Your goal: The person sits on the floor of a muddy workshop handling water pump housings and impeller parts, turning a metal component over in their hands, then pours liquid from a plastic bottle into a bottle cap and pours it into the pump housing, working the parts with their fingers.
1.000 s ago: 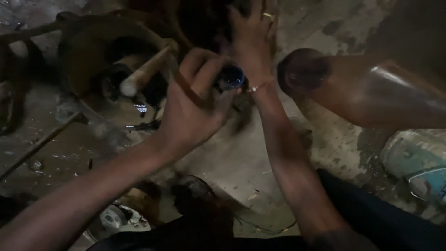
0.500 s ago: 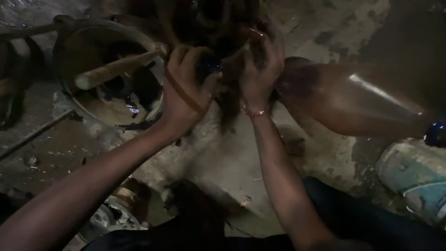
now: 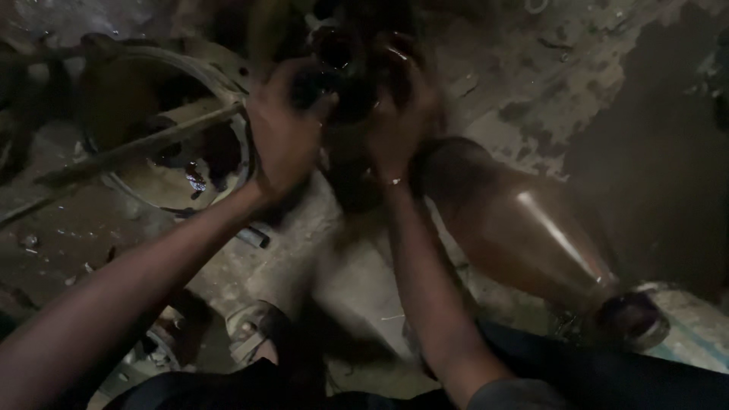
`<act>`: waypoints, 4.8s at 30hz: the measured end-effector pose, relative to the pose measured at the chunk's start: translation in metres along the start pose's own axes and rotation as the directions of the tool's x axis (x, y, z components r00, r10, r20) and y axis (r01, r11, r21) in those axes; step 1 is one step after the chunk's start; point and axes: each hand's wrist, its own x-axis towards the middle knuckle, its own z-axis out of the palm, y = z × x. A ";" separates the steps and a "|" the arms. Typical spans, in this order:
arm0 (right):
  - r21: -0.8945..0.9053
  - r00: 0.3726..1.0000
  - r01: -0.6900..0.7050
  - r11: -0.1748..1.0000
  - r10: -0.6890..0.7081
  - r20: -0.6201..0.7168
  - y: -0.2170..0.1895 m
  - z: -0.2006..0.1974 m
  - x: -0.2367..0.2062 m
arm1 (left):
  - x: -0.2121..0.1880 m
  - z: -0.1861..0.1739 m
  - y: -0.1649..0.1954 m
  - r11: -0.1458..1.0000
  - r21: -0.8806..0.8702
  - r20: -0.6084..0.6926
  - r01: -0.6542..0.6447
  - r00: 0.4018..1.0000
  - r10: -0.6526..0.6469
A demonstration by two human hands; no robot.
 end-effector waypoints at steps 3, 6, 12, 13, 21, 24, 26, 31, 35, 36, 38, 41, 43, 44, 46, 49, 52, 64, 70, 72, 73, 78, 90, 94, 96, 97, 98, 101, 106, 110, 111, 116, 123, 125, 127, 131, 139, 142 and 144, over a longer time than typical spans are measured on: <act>-0.001 1.000 -0.012 1.000 0.012 -0.021 -0.002 0.000 0.004 | 0.007 0.014 -0.006 0.996 0.064 -0.099 -0.063 0.993 0.070; 0.004 0.991 -0.127 0.992 0.127 -0.049 -0.005 -0.001 0.007 | 0.016 0.019 -0.012 0.987 0.139 -0.088 -0.086 0.991 0.098; -0.088 0.996 -0.088 0.992 0.084 -0.041 0.000 -0.004 0.006 | 0.027 0.022 -0.013 0.985 0.158 -0.068 -0.061 0.995 0.073; -0.097 0.996 -0.088 0.991 0.084 -0.041 0.003 -0.004 0.005 | 0.029 0.021 -0.013 0.984 0.157 -0.062 -0.079 0.994 0.090; -0.225 0.993 0.110 0.968 -0.099 0.056 0.018 0.004 0.002 | 0.035 0.020 -0.008 0.998 0.007 -0.030 -0.065 0.997 0.065; -0.242 0.976 0.127 0.962 -0.077 0.204 0.019 0.005 0.008 | 0.036 0.020 -0.008 0.993 0.017 -0.058 -0.117 0.991 0.118; -0.183 0.971 0.073 0.980 -0.028 0.239 0.021 0.006 0.014 | 0.036 0.020 -0.008 0.989 0.041 -0.063 -0.145 0.987 0.147; -0.137 0.978 0.014 0.990 0.015 0.210 0.025 0.006 0.022 | 0.035 0.017 -0.014 0.980 0.098 -0.062 -0.171 0.982 0.177; -0.136 0.989 0.045 0.990 -0.025 0.143 0.028 0.008 0.020 | 0.037 0.019 -0.019 0.985 0.047 -0.079 -0.167 0.982 0.170; -0.152 0.992 0.027 0.988 -0.008 0.122 0.028 0.009 0.019 | 0.037 0.020 -0.020 0.991 0.017 -0.060 -0.130 0.990 0.130; -0.225 0.993 0.086 0.971 -0.066 0.093 0.028 0.009 0.019 | 0.037 0.022 -0.021 0.998 -0.043 -0.019 -0.054 0.998 0.053; -0.237 0.997 0.044 0.971 -0.026 0.079 0.029 0.009 0.018 | 0.033 0.023 -0.022 0.968 0.221 -0.098 -0.118 0.985 0.142; -0.190 0.997 -0.005 0.982 0.018 0.070 0.030 0.010 0.018 | 0.030 0.022 -0.022 0.986 0.120 -0.068 -0.117 0.990 0.126; -0.156 0.998 -0.018 0.988 0.028 0.061 0.030 0.010 0.017 | 0.029 0.021 -0.022 0.991 0.067 -0.052 -0.116 0.992 0.119; -0.170 1.000 0.001 0.985 0.001 0.015 0.031 0.012 0.016 | 0.027 0.021 -0.022 0.993 0.078 -0.043 -0.089 0.995 0.092; -0.218 0.996 0.059 0.974 -0.071 -0.051 0.031 0.014 0.015 | 0.023 0.023 -0.024 0.988 0.116 -0.061 -0.105 0.992 0.112; -0.124 0.999 0.038 0.992 -0.042 -0.029 0.028 0.011 0.018 | 0.019 0.025 -0.025 0.977 0.167 -0.109 -0.130 0.983 0.149; -0.177 1.000 -0.029 0.984 0.027 -0.014 0.019 0.006 0.021 | 0.015 0.022 -0.018 0.992 0.104 -0.060 -0.069 0.995 0.076; -0.185 0.997 -0.074 0.980 0.074 -0.006 0.022 0.006 0.022 | 0.022 0.028 -0.019 0.984 0.175 -0.046 -0.027 0.998 0.035; -0.262 1.000 -0.001 0.965 -0.006 -0.023 0.022 0.005 0.023 | 0.029 0.029 -0.020 0.975 0.217 -0.055 -0.048 0.997 0.061; -0.240 1.000 -0.014 0.971 0.011 -0.014 0.022 0.005 0.023 | 0.032 0.030 -0.019 0.954 0.280 -0.089 -0.111 0.986 0.141; -0.256 1.000 0.005 0.967 0.000 0.021 0.017 0.003 0.022 | 0.040 0.026 -0.020 0.954 0.194 -0.096 -0.229 0.963 0.251; -0.258 0.999 -0.033 0.966 0.041 0.024 0.021 0.004 0.020 | 0.045 0.027 -0.021 0.945 0.121 -0.031 -0.305 0.950 0.311; -0.255 0.997 -0.061 0.965 0.069 0.024 0.020 0.006 0.019 | 0.045 0.029 -0.024 0.938 0.182 0.004 -0.296 0.954 0.301; -0.257 0.998 -0.056 0.965 0.063 0.019 0.021 0.007 0.019 | 0.047 0.030 -0.024 0.932 0.205 0.039 -0.298 0.954 0.296; -0.255 0.998 -0.054 0.965 0.060 0.016 0.021 0.007 0.018 | 0.049 0.031 -0.024 0.934 0.218 0.062 -0.284 0.959 0.277; -0.251 0.998 -0.051 0.967 0.056 0.014 0.021 0.007 0.018 | 0.050 0.032 -0.024 0.934 0.233 0.084 -0.272 0.962 0.260; -0.271 0.998 -0.063 0.961 0.067 0.008 0.019 0.005 0.017 | 0.054 0.032 -0.022 0.816 0.337 0.133 -0.470 0.881 0.453; -0.262 0.999 -0.013 0.965 0.021 0.027 0.019 0.004 0.017 | 0.054 0.031 -0.017 0.779 0.436 0.278 -0.450 0.891 0.360; -0.195 1.000 0.008 0.981 -0.006 0.012 0.020 0.006 0.018 | 0.049 0.028 -0.012 0.668 0.508 0.319 -0.543 0.839 0.440; -0.195 1.000 0.016 0.981 -0.016 0.002 0.020 0.007 0.018 | 0.048 0.028 -0.012 0.639 0.531 0.339 -0.557 0.830 0.442; -0.135 0.997 -0.041 0.990 0.050 0.064 0.019 0.007 0.018 | 0.050 0.026 -0.006 0.444 0.623 0.471 -0.644 0.762 0.446; -0.339 0.999 -0.049 0.939 0.053 0.005 0.022 0.012 0.015 | 0.050 0.015 0.008 0.308 0.531 0.621 -0.789 0.610 0.492; -0.415 0.999 -0.018 0.910 0.000 -0.044 0.021 0.011 0.014 | 0.050 0.012 0.010 0.317 0.512 0.641 -0.798 0.601 0.477; -0.394 0.999 -0.002 0.919 -0.018 -0.047 0.021 0.010 0.014 | 0.050 0.010 0.010 0.274 0.488 0.654 -0.829 0.555 0.514; -0.289 0.999 -0.033 0.957 0.034 -0.002 0.013 0.010 0.018 | 0.052 0.007 0.010 0.303 0.435 0.643 -0.848 0.528 0.554; -0.153 0.997 -0.054 0.987 0.061 0.040 -0.008 0.013 0.025 | 0.064 0.010 0.015 0.431 0.386 0.670 -0.816 0.569 0.477; -0.355 0.987 -0.143 0.924 0.161 0.022 -0.006 0.017 0.027 | 0.062 0.006 0.013 0.553 0.320 0.629 -0.769 0.609 0.483; -0.668 0.970 -0.151 0.729 0.240 0.043 -0.001 0.020 0.027 | 0.060 0.003 0.012 0.530 0.322 0.585 -0.785 0.604 0.540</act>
